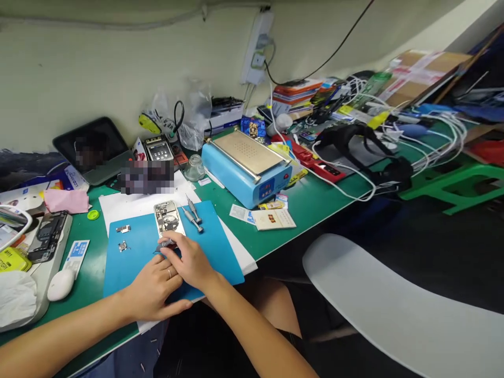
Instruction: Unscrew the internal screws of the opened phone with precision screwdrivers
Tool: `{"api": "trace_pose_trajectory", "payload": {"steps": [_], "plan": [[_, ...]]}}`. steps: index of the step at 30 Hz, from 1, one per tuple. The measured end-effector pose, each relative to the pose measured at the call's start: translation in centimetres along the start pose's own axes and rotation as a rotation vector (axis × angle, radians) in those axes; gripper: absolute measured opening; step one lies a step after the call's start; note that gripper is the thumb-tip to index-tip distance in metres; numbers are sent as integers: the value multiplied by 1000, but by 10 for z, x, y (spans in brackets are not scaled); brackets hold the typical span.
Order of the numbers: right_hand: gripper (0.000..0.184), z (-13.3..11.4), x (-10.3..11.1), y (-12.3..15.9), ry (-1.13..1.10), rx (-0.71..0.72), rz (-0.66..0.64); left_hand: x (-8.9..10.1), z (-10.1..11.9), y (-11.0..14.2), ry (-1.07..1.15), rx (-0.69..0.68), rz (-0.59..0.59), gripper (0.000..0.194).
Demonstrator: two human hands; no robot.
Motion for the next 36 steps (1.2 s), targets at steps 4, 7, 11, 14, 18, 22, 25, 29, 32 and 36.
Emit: {"api": "trace_pose_trajectory", "payload": {"steps": [4, 7, 11, 14, 18, 22, 25, 29, 32, 36], "plan": [[29, 2, 5, 3, -58, -4, 42, 4, 6, -3, -8, -41, 49, 35], [31, 14, 15, 6, -151, -89, 141, 7, 1, 1, 42, 11, 74, 38], [39, 30, 33, 9, -275, -205, 303, 24, -30, 17, 51, 294, 234, 36], [43, 34, 46, 10, -330, -240, 423, 36, -51, 27, 50, 487, 348, 25], [43, 34, 52, 11, -344, -246, 469, 35, -60, 23, 126, 562, 354, 18], [43, 33, 50, 10, -374, -221, 445, 30, -59, 20, 179, 540, 340, 19], [42, 34, 49, 10, -367, -238, 431, 28, -59, 22, 184, 528, 346, 22], [40, 32, 49, 10, -324, -233, 440, 26, -61, 25, 176, 527, 352, 26], [39, 32, 49, 10, -326, -231, 439, 26, -61, 26, 179, 534, 359, 27], [39, 33, 49, 10, -342, -237, 439, 25, -62, 27, 187, 553, 364, 28]]}}
Point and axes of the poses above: each hand's wrist, its own y-axis away from the middle knuckle, its own x-axis out of the back of the hand, z = x × y, the point moved 8 cm from there along -y, towards the middle knuckle, and after that the axes turned 13 degrees about -x, right-handed, at the moved point
